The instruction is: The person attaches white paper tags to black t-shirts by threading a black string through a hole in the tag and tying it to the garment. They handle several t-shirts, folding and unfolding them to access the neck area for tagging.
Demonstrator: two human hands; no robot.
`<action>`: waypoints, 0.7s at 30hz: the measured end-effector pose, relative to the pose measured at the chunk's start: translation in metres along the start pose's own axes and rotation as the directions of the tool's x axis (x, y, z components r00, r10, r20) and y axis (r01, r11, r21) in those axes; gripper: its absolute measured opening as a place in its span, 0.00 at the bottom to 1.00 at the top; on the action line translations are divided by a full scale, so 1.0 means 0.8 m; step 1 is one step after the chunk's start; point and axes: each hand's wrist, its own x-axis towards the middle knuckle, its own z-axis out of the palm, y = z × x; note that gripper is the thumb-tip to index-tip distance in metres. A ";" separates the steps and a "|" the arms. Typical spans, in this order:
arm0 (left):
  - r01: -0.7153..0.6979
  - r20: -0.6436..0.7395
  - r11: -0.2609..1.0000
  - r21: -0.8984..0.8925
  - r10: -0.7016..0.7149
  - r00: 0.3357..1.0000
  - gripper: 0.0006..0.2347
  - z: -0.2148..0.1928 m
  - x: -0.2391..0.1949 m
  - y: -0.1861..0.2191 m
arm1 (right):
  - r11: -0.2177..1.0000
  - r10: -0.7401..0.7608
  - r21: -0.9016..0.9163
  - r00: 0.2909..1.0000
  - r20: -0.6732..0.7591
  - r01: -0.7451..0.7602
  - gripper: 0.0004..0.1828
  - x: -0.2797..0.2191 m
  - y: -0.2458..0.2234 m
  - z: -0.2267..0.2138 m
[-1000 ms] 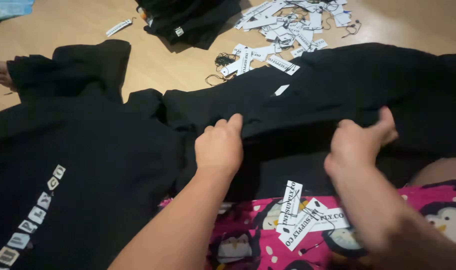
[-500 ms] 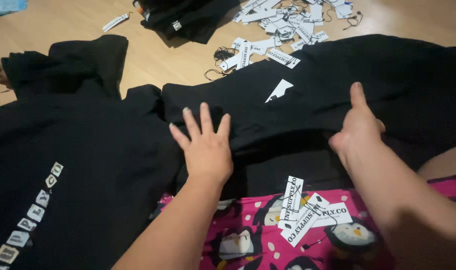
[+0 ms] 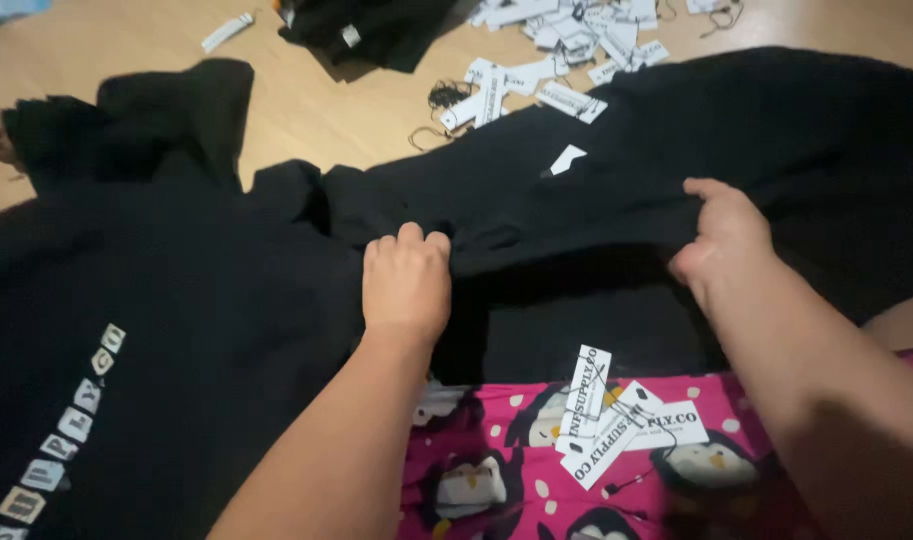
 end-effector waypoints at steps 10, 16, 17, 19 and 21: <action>0.020 -0.408 1.000 0.021 -0.009 0.913 0.06 -0.106 0.034 -0.077 | 0.929 -0.141 0.366 0.967 0.211 0.055 0.09 -0.119 -0.027 0.064; 0.109 -0.441 0.994 -0.022 -0.108 0.891 0.06 -0.172 0.040 -0.141 | 0.926 -0.186 0.378 0.891 0.413 0.018 0.04 -0.207 -0.034 0.089; 0.112 -0.450 0.994 -0.015 -0.107 0.887 0.06 -0.179 0.026 -0.147 | 0.924 -0.190 0.382 0.886 0.423 0.015 0.04 -0.194 -0.026 0.102; 0.157 -0.289 0.987 0.029 -0.142 0.947 0.04 -0.192 0.000 -0.160 | 0.947 -0.256 0.278 0.901 0.350 0.162 0.09 -0.171 -0.012 0.129; 0.191 -0.293 0.981 0.039 -0.171 0.941 0.06 -0.185 -0.028 -0.179 | 0.958 -0.211 0.266 0.892 0.400 0.107 0.10 -0.222 0.003 0.120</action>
